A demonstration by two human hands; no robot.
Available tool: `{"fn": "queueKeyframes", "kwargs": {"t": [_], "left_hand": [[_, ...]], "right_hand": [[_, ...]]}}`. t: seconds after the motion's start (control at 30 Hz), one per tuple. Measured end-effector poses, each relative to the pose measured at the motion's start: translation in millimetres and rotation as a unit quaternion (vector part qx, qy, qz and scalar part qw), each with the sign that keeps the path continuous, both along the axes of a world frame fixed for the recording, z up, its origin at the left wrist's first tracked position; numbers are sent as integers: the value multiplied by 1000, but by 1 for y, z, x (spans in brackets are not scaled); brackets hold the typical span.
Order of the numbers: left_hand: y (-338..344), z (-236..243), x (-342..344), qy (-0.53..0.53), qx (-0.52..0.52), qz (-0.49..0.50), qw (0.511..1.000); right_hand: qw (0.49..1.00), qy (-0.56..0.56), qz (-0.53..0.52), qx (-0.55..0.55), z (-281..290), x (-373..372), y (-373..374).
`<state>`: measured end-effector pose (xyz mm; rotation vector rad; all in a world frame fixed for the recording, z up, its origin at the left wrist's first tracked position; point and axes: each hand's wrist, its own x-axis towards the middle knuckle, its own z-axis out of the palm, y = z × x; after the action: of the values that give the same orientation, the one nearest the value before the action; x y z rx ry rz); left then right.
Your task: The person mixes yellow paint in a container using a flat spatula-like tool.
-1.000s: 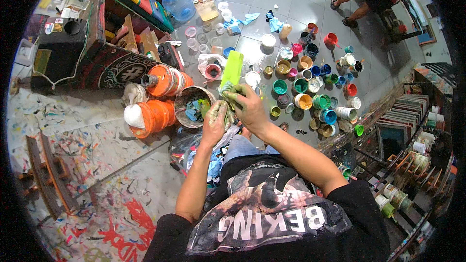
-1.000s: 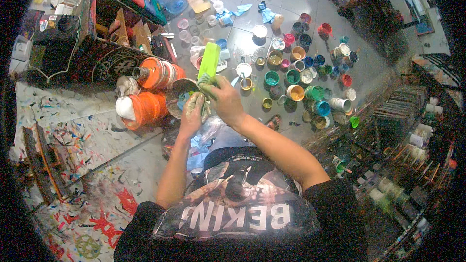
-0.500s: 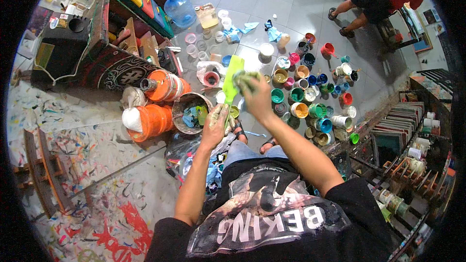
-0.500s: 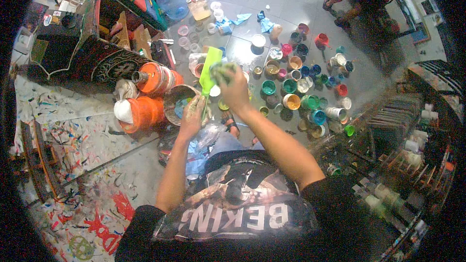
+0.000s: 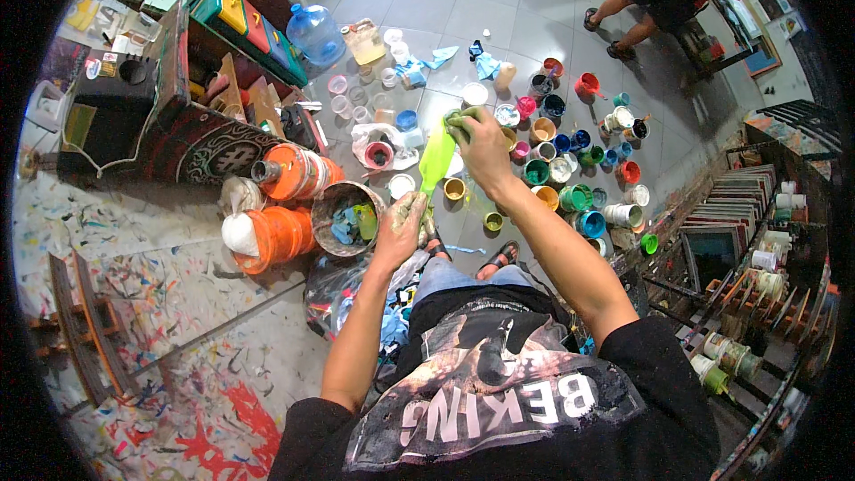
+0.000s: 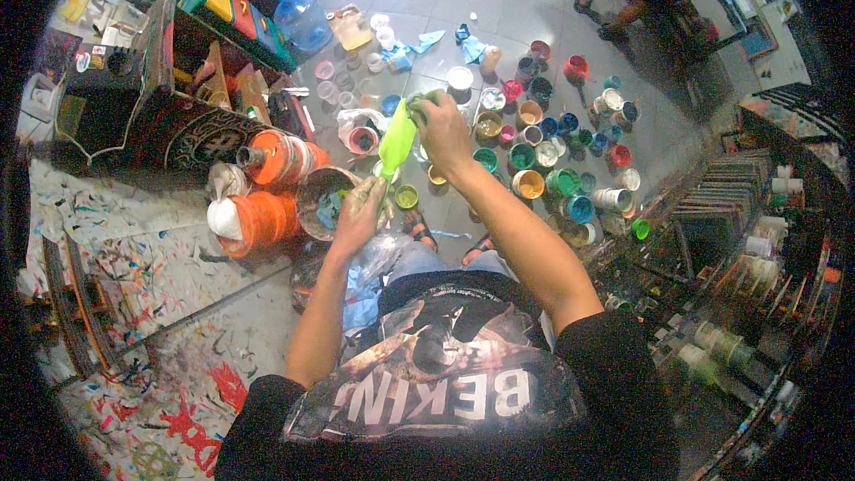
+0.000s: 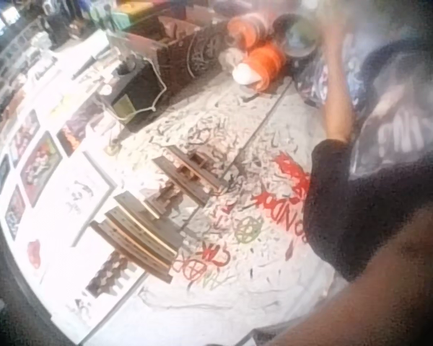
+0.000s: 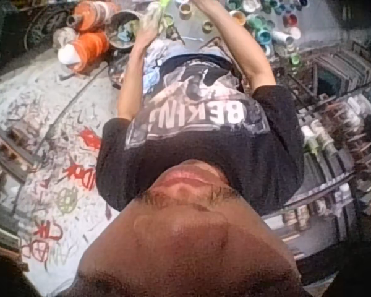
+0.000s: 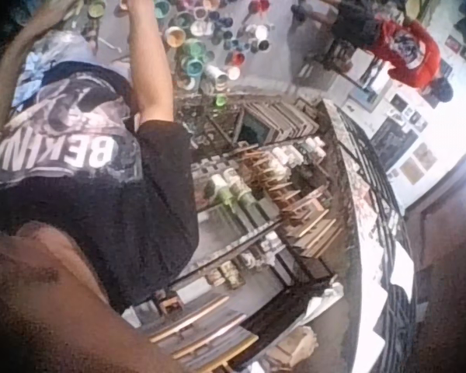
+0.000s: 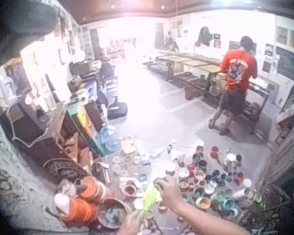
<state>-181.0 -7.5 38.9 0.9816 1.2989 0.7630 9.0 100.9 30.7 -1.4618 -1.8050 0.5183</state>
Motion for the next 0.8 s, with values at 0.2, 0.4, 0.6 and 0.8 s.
{"fn": "queueKeyframes", "kwargs": {"t": [0.2,0.4,0.6,0.8], "left_hand": [[9,-19,-1,66,106,4,992],[12,-13,5,79,98,-9,992],[13,6,17,0,50,14,999],[12,15,29,-49,93,-3,994]], "right_hand": [[988,-11,157,-5,14,-30,-55],[999,36,13,28,14,-4,-9],[996,-10,75,39,19,-15,-54],[995,79,-50,36,31,-10,-7]]}}
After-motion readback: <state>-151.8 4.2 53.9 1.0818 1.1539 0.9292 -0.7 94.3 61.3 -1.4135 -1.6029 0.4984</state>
